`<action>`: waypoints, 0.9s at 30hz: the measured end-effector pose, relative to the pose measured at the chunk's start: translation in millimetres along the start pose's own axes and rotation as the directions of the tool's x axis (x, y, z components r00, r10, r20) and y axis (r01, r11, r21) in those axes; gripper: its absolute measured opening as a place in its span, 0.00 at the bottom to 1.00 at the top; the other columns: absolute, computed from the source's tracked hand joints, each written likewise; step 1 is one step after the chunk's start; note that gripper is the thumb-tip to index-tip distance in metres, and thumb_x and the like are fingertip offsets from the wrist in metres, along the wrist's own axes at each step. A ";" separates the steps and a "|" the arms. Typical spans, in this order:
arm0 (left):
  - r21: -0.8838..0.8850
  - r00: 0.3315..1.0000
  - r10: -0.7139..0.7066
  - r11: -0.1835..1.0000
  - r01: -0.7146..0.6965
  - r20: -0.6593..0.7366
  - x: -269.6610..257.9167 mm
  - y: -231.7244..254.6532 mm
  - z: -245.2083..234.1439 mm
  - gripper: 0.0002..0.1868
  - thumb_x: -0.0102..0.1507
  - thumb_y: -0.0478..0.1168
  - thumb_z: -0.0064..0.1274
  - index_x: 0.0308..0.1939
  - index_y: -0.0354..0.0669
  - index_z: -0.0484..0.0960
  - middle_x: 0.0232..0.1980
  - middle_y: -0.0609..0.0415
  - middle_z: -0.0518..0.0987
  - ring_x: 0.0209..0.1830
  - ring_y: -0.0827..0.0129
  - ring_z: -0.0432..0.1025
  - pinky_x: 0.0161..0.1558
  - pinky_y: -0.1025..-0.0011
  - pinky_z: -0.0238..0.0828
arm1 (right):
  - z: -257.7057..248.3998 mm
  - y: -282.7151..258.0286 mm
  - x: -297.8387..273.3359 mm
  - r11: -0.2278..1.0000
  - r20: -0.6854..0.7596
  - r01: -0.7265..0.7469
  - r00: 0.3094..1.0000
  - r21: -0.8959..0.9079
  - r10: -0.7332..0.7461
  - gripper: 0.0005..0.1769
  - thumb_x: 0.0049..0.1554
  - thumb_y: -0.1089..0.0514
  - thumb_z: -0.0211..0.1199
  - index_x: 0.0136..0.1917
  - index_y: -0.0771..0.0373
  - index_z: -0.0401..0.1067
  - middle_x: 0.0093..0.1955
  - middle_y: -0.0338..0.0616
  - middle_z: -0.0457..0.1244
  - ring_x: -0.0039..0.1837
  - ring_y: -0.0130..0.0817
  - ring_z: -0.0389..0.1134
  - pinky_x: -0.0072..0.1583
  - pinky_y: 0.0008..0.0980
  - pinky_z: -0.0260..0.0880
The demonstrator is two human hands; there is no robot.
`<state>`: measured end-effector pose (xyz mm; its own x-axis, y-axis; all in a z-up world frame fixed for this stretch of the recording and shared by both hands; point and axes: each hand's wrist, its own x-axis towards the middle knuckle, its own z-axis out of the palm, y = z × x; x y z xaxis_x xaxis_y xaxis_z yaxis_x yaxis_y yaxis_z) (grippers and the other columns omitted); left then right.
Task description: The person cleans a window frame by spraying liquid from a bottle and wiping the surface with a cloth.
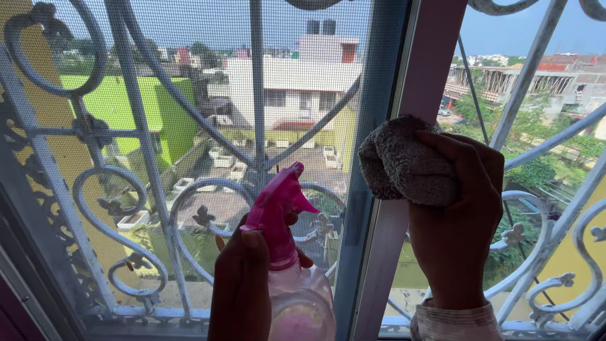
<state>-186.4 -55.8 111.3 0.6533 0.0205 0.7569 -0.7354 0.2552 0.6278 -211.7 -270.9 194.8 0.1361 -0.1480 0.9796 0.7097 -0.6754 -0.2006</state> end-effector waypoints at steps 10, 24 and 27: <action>0.145 0.989 -0.118 0.981 0.131 -0.092 -8.9 52.1 23.5 0.35 0.70 0.62 0.31 0.63 0.35 0.74 0.49 0.45 0.82 0.37 0.69 0.80 0.42 0.66 0.78 | -3.5 -3.1 -13.1 0.999 0.017 -0.038 0.999 0.032 0.038 0.20 0.60 0.69 0.70 0.64 0.60 0.75 0.64 0.44 0.62 0.69 0.39 0.66 0.73 0.36 0.67; 0.163 0.981 -0.101 0.978 0.128 -0.164 20.9 83.3 37.5 0.31 0.72 0.58 0.31 0.58 0.36 0.77 0.37 0.47 0.85 0.34 0.67 0.81 0.40 0.66 0.79 | -4.2 -14.3 -9.4 0.998 0.008 -0.060 0.998 0.012 0.060 0.20 0.56 0.69 0.69 0.62 0.60 0.74 0.62 0.46 0.63 0.67 0.40 0.67 0.70 0.36 0.68; 0.131 0.991 -0.029 0.990 0.047 -0.134 33.9 89.8 44.2 0.30 0.73 0.57 0.32 0.58 0.35 0.77 0.36 0.48 0.83 0.34 0.68 0.80 0.39 0.66 0.79 | -5.6 -15.3 -8.7 0.997 0.007 -0.076 0.997 -0.006 0.076 0.21 0.55 0.69 0.69 0.62 0.60 0.75 0.61 0.46 0.63 0.66 0.41 0.68 0.69 0.36 0.68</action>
<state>-238.3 -74.9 201.4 0.6925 0.1421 0.7073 -0.7214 0.1275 0.6807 -227.6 -263.3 189.3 0.1947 -0.1937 0.9615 0.6933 -0.6663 -0.2746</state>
